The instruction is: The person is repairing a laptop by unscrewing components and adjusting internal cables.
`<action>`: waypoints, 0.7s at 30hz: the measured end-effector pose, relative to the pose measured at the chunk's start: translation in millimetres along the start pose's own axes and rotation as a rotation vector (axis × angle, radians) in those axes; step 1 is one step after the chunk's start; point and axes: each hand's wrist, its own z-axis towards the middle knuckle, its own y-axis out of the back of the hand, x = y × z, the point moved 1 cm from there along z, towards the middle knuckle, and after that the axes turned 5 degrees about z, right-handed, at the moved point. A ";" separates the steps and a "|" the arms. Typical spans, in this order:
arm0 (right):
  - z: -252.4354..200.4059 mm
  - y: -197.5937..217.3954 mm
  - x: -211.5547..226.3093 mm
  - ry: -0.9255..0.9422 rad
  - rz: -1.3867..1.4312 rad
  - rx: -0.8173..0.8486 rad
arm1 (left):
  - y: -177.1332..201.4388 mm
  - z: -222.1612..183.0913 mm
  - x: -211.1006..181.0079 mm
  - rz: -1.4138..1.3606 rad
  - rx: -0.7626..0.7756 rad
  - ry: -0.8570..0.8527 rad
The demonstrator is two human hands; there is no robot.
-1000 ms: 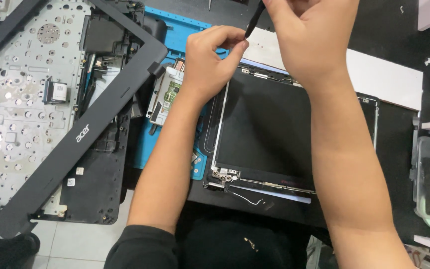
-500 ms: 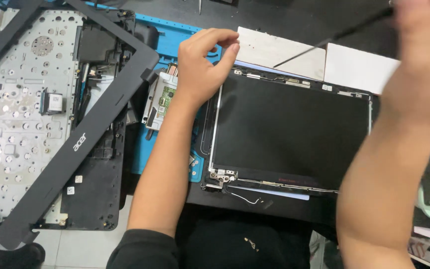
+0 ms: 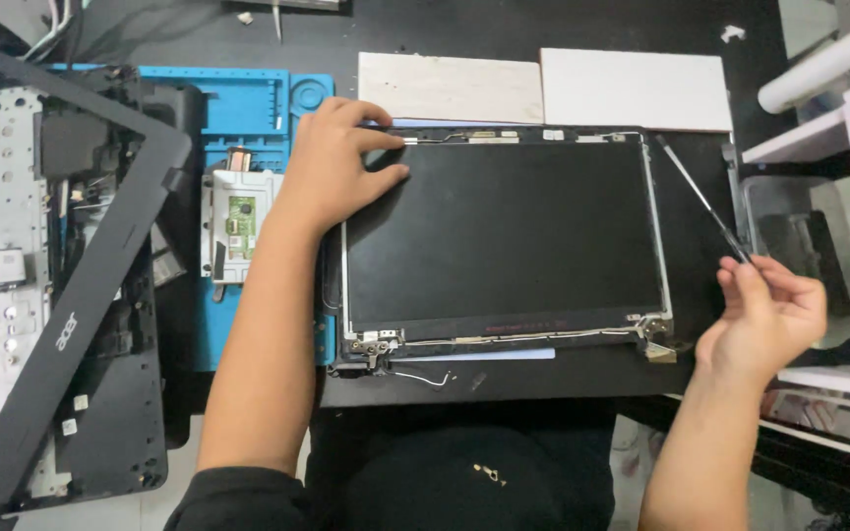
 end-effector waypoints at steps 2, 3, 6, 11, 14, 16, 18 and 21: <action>-4.2 -1.0 -7.4 0.010 -0.028 0.002 | 2.0 0.3 0.2 -0.008 0.010 -0.016; -4.9 0.0 -13.0 0.059 -0.121 0.061 | 3.1 1.3 -0.4 -0.004 0.016 -0.009; -8.1 -3.4 -17.1 0.102 -0.307 0.135 | 5.1 2.8 -4.5 0.014 0.032 -0.014; -6.0 -27.6 -9.7 0.017 -0.490 0.146 | 8.5 6.0 -10.6 0.101 0.008 -0.016; -2.3 -24.1 -14.5 -0.001 -0.528 0.143 | 7.4 7.0 -10.7 0.104 0.018 0.007; -1.6 -23.6 -14.6 -0.014 -0.512 0.163 | 8.6 7.3 -12.0 0.117 0.011 0.020; -4.2 -25.2 -10.0 -0.023 -0.510 0.174 | 10.4 3.8 -14.0 0.145 -0.007 0.024; -1.7 -31.3 -12.4 -0.028 -0.493 0.185 | 18.1 3.4 -12.2 0.201 -0.011 0.053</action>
